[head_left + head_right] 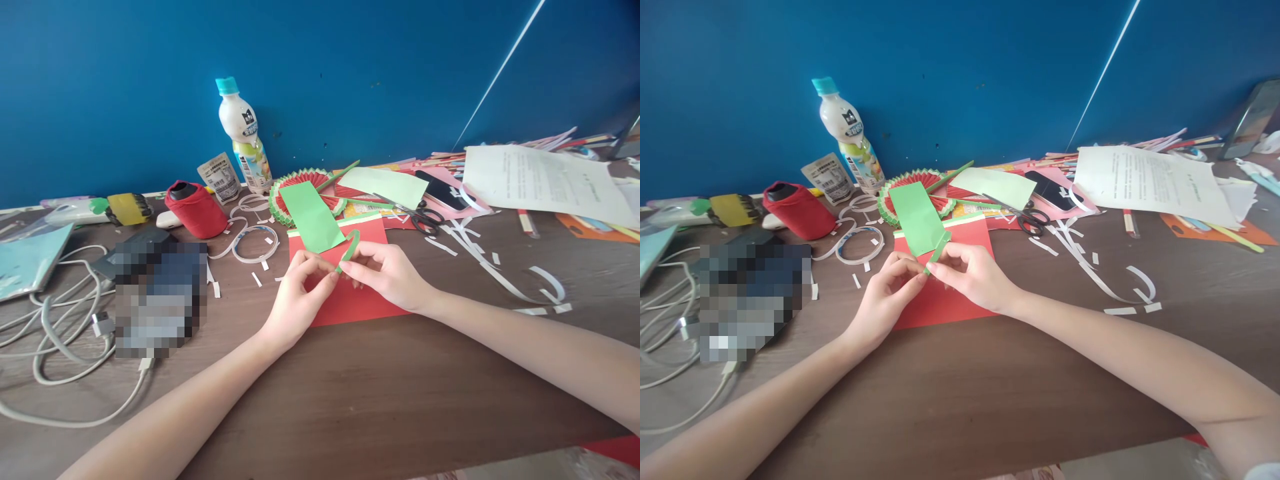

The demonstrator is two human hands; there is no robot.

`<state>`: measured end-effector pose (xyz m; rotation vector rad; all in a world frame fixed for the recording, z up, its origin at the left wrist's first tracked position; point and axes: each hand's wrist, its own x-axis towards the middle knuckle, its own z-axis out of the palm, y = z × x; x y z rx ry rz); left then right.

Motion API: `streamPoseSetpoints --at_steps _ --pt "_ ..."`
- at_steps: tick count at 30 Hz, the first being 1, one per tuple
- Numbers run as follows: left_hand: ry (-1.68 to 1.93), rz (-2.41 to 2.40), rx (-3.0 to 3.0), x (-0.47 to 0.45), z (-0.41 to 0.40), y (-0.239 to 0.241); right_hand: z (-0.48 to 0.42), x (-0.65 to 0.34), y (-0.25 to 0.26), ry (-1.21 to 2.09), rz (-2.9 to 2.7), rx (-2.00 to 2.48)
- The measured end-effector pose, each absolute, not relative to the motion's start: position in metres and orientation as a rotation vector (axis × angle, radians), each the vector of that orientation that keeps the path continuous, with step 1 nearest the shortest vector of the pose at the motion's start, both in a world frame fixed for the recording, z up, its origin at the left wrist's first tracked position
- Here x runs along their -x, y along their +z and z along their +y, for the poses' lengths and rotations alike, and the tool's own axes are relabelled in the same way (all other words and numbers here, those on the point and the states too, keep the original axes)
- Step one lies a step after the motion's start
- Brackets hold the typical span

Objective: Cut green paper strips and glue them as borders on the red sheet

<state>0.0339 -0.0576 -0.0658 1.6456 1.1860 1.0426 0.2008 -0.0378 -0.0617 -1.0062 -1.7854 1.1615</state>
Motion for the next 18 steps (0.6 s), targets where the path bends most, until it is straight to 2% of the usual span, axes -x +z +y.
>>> streamPoseSetpoints --at_steps 18 --pt "1.075 1.179 -1.439 -0.031 -0.054 -0.067 -0.027 -0.208 -0.068 1.197 -1.540 0.932"
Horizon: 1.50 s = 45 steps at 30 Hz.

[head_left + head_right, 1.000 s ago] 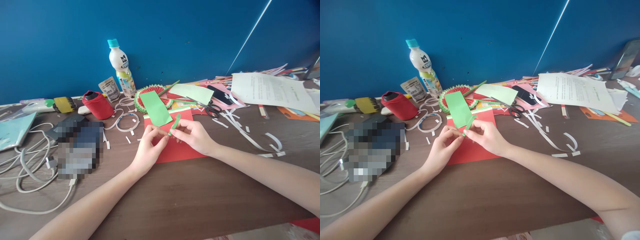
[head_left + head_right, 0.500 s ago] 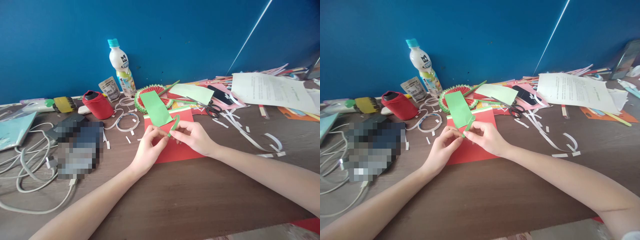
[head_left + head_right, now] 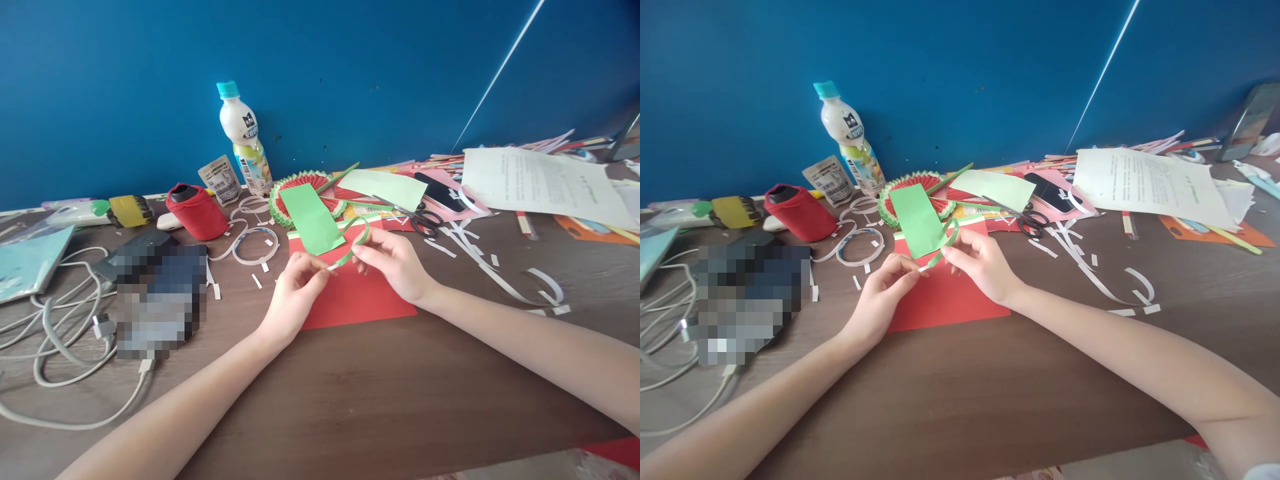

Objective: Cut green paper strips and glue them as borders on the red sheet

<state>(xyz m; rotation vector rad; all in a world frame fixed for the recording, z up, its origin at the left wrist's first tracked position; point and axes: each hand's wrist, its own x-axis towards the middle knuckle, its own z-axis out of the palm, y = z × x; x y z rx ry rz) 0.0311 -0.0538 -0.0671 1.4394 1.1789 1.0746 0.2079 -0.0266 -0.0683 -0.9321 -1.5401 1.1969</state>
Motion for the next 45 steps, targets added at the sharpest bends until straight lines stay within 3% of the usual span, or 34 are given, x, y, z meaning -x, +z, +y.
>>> streamPoseSetpoints --at_steps 5,9,13,17,27,32,38,45 --pt "1.180 1.014 -1.090 -0.025 -0.041 -0.060 -0.015 -0.213 -0.071 1.170 -1.408 0.899" --pt "1.148 1.246 -1.201 -0.010 -0.028 -0.045 -0.010 -0.215 -0.071 1.128 -1.409 0.896" --pt "0.719 1.767 -1.776 0.008 -0.019 -0.028 -0.012 -0.215 -0.069 1.105 -1.496 0.929" --pt "0.380 1.986 -2.057 0.016 -0.015 -0.021 -0.018 -0.212 -0.067 1.077 -1.573 0.918" --pt "0.590 1.934 -2.220 0.008 -0.018 -0.023 -0.028 -0.206 -0.064 0.927 -1.801 0.843" --pt "0.729 1.669 -2.169 0.004 -0.021 -0.021 -0.028 -0.206 -0.064 0.857 -1.877 0.784" --pt "0.541 1.149 -1.773 -0.005 -0.029 -0.022 -0.030 -0.206 -0.064 0.803 -1.962 0.705" --pt "0.411 1.108 -1.710 -0.001 -0.028 -0.024 -0.029 -0.207 -0.067 0.814 -1.981 0.667"
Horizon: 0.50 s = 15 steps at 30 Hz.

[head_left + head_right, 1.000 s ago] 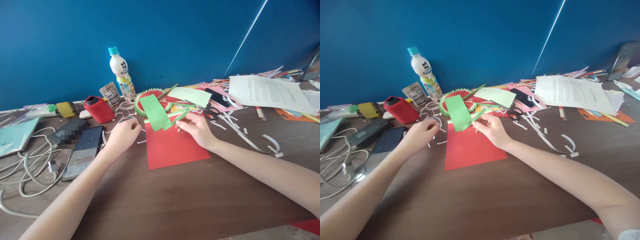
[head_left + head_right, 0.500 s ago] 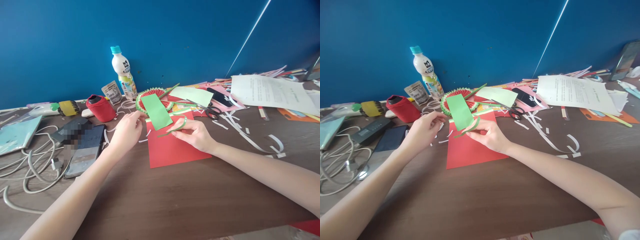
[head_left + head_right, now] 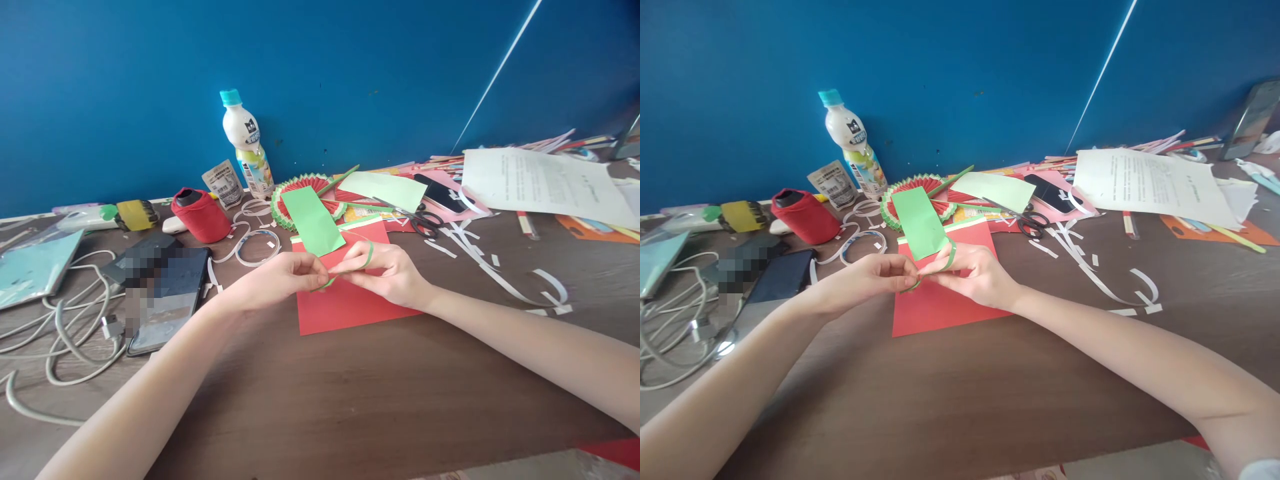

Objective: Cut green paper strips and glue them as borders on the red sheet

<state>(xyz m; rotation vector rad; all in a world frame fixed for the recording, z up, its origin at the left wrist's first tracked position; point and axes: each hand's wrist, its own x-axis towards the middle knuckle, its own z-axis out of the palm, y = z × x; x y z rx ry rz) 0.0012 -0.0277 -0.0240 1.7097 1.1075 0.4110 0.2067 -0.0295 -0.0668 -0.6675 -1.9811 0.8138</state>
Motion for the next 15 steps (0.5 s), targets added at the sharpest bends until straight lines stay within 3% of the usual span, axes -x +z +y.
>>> streamPoseSetpoints --at_steps 3,9,15 --pt "0.373 1.161 -1.772 0.000 -0.027 -0.022 -0.025 -0.210 -0.065 0.951 -1.912 0.732" --pt "0.357 1.341 -1.904 0.004 -0.024 -0.019 -0.007 -0.220 -0.058 1.675 -1.645 0.789" --pt "0.389 1.345 -1.861 0.003 -0.025 -0.017 -0.013 -0.215 -0.048 1.657 -1.788 0.963"
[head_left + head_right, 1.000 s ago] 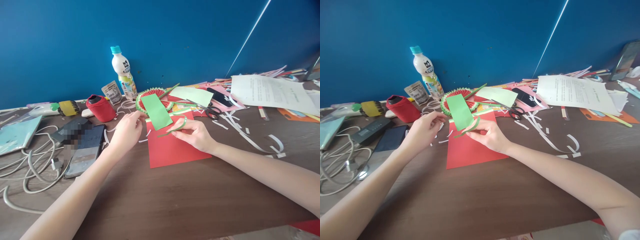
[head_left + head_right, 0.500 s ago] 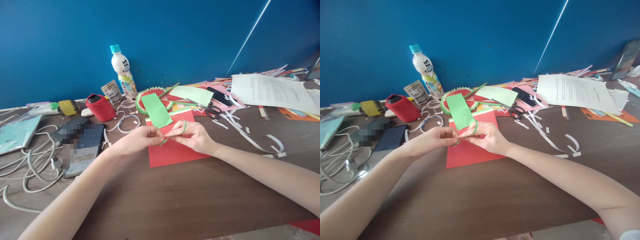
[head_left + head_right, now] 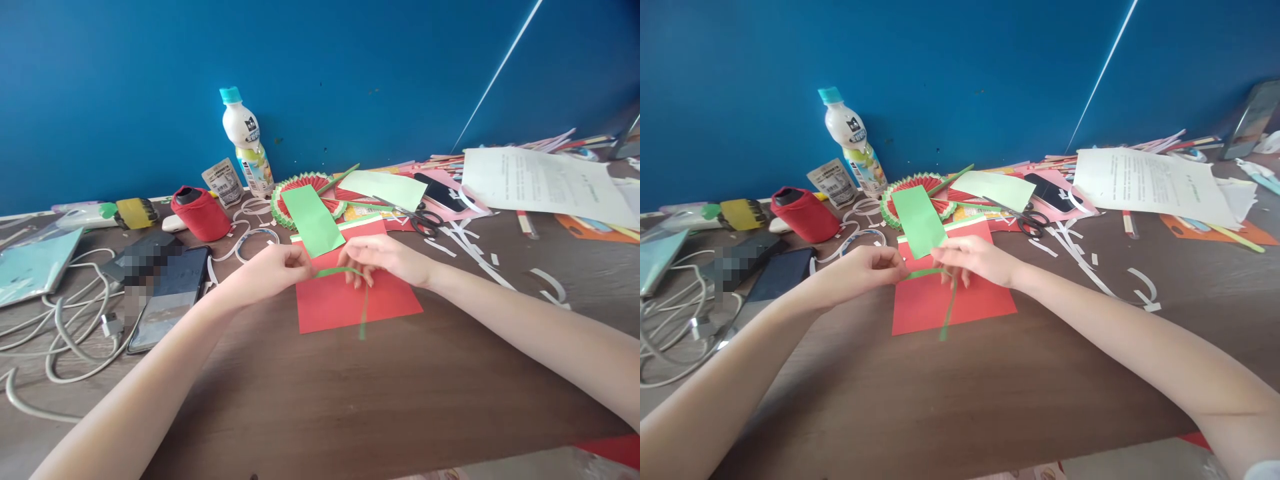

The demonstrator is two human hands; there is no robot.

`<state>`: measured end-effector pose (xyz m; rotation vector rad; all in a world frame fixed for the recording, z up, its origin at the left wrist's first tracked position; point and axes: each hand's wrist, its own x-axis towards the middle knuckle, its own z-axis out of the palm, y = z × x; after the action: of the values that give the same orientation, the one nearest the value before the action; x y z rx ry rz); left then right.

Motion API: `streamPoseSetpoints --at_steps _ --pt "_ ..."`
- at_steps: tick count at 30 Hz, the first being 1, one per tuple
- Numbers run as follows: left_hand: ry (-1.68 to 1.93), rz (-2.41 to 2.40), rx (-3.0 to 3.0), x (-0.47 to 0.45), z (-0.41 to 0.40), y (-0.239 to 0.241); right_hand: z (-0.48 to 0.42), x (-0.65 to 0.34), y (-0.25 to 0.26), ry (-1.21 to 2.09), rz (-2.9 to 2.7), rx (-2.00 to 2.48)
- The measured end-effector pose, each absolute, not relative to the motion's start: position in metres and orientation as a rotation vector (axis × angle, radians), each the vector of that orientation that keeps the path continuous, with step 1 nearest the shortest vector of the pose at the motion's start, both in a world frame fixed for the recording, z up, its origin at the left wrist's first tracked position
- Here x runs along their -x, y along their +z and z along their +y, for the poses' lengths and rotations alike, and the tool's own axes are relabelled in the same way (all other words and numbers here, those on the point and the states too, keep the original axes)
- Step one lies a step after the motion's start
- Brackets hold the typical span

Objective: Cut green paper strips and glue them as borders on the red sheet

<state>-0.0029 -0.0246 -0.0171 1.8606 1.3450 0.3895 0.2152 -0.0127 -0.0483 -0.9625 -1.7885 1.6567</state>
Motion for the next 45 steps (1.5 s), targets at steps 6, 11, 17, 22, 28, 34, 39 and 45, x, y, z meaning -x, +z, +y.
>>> streamPoseSetpoints --at_steps 6,11,17,22,28,34,39,45 --pt "0.390 1.306 -1.772 0.006 -0.023 -0.012 -0.013 -0.220 -0.042 1.670 -2.033 0.948" --pt "0.277 1.241 -1.787 0.017 -0.016 -0.012 -0.002 -0.236 -0.032 1.858 -2.146 0.940" --pt "0.160 1.192 -1.795 0.027 -0.011 -0.013 0.008 -0.255 -0.024 1.944 -2.239 1.014" --pt "0.104 1.191 -1.737 0.029 -0.011 -0.013 0.013 -0.266 -0.025 1.966 -2.214 1.093" --pt "0.091 1.115 -1.700 0.022 -0.014 -0.021 0.010 -0.266 -0.015 1.900 -2.409 1.257" --pt "0.068 1.084 -1.734 0.013 -0.021 -0.024 0.006 -0.266 -0.008 1.539 -2.742 1.170" --pt "-0.007 1.026 -1.785 0.009 -0.025 -0.023 0.004 -0.263 -0.009 1.631 -2.746 1.267" --pt "-0.180 1.075 -1.935 0.007 -0.025 -0.021 0.005 -0.259 -0.015 1.683 -2.890 1.290"
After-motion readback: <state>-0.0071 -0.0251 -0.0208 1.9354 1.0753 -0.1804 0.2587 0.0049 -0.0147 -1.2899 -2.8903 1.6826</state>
